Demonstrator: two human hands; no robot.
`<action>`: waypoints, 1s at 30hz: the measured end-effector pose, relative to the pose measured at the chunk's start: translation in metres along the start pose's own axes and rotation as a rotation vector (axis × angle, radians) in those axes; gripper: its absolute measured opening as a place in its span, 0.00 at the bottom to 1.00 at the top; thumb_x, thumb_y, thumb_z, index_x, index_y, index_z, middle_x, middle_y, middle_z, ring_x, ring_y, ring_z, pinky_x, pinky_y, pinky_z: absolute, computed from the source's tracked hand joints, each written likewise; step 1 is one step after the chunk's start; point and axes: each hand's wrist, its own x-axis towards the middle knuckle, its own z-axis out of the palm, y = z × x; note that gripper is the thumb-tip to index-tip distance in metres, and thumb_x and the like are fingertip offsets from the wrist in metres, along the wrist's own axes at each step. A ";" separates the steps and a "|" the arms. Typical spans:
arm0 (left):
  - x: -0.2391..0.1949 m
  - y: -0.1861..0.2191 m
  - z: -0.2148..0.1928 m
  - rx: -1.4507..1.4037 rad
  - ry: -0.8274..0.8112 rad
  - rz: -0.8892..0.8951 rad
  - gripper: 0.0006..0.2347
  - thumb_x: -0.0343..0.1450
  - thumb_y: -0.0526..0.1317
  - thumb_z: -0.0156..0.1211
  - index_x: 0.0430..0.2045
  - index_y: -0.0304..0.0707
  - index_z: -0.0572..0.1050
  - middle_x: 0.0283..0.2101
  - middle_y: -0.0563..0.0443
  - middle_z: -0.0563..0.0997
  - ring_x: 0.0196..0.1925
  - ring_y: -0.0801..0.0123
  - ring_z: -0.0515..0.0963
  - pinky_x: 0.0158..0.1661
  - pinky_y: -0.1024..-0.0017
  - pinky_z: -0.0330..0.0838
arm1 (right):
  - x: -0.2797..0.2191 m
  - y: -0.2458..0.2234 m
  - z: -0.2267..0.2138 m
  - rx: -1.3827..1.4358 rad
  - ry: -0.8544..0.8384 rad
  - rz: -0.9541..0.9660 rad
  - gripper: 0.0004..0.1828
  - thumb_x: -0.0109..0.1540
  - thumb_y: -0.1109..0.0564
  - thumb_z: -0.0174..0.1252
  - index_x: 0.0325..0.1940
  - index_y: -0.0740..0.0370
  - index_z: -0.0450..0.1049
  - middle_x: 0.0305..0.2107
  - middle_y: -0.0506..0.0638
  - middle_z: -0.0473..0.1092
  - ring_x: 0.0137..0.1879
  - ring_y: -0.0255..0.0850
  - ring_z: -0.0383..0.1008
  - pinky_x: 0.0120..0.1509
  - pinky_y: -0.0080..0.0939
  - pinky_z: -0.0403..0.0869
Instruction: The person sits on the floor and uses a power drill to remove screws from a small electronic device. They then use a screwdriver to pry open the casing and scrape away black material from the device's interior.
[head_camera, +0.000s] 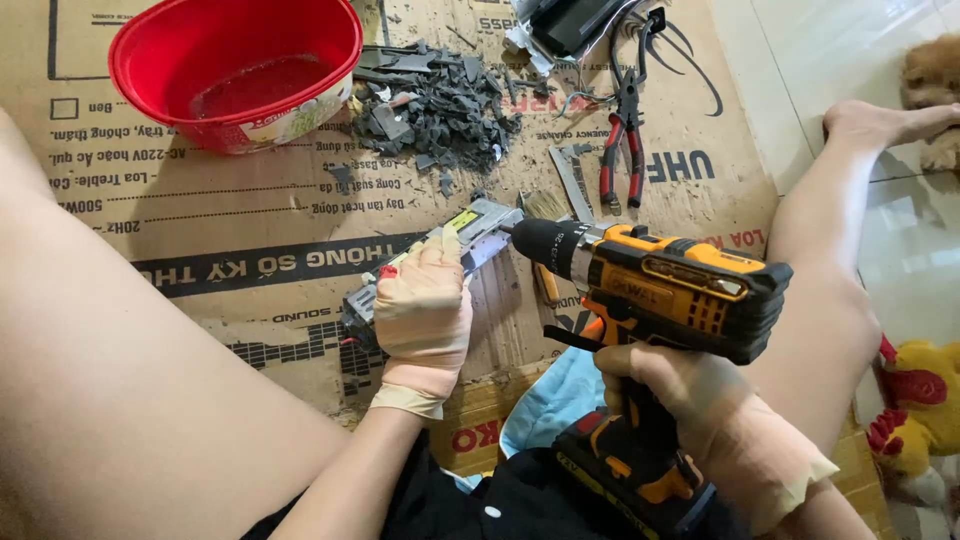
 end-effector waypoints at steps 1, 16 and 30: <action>-0.001 0.000 -0.001 0.002 0.000 -0.002 0.09 0.67 0.40 0.67 0.39 0.42 0.81 0.31 0.51 0.82 0.32 0.63 0.80 0.35 0.67 0.74 | 0.000 0.001 0.000 -0.002 -0.002 0.000 0.10 0.55 0.67 0.60 0.28 0.84 0.76 0.18 0.69 0.70 0.22 0.53 0.66 0.28 0.47 0.65; 0.000 0.003 -0.007 -0.009 -0.025 -0.027 0.09 0.67 0.40 0.65 0.39 0.41 0.80 0.31 0.51 0.81 0.30 0.63 0.77 0.33 0.66 0.71 | 0.000 0.006 0.002 -0.098 -0.012 -0.023 0.11 0.55 0.66 0.59 0.22 0.81 0.77 0.16 0.66 0.71 0.21 0.50 0.65 0.27 0.44 0.64; 0.004 0.006 -0.013 -0.026 -0.034 -0.044 0.10 0.67 0.40 0.63 0.39 0.41 0.80 0.31 0.51 0.80 0.28 0.63 0.75 0.32 0.65 0.68 | -0.001 0.008 0.003 -0.076 -0.011 -0.039 0.10 0.54 0.66 0.60 0.21 0.80 0.76 0.16 0.66 0.71 0.21 0.51 0.67 0.28 0.44 0.65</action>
